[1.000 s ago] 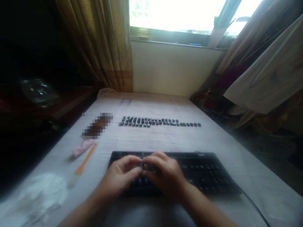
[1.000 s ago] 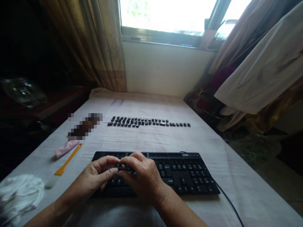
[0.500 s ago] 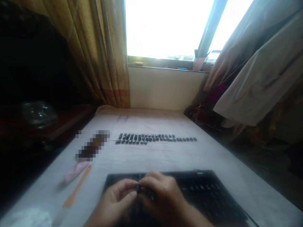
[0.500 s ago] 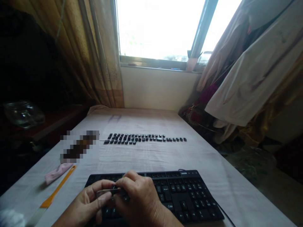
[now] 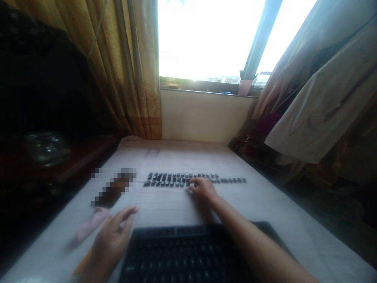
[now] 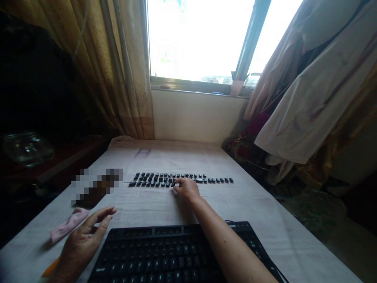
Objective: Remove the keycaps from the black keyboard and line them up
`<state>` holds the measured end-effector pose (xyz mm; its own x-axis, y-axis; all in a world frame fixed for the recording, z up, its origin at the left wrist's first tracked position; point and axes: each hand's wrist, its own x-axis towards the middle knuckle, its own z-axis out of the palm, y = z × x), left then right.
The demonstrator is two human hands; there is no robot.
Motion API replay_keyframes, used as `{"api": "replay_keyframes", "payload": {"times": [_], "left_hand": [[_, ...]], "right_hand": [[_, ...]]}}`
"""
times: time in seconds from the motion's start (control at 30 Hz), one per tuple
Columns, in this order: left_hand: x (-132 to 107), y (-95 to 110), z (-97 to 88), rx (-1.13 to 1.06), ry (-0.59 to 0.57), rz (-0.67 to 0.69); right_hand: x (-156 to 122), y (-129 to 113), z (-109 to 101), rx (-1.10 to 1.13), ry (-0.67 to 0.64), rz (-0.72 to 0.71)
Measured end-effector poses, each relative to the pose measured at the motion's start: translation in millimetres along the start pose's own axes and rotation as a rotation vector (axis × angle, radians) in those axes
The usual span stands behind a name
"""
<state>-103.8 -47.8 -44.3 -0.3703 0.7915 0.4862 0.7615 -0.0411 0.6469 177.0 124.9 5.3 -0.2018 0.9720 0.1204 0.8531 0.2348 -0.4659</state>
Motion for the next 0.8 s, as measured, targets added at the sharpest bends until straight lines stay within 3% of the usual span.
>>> {"api": "replay_keyframes", "payload": {"times": [0.5, 0.8], "left_hand": [[1.3, 12.2, 1.0, 0.033, -0.058, -0.039], [0.7, 5.4, 3.3, 0.055, -0.111, -0.064]], "right_hand": [[6.2, -0.4, 9.3, -0.044, -0.051, 0.005], [2.9, 8.0, 0.3, 0.154, 0.042, -0.025]]}}
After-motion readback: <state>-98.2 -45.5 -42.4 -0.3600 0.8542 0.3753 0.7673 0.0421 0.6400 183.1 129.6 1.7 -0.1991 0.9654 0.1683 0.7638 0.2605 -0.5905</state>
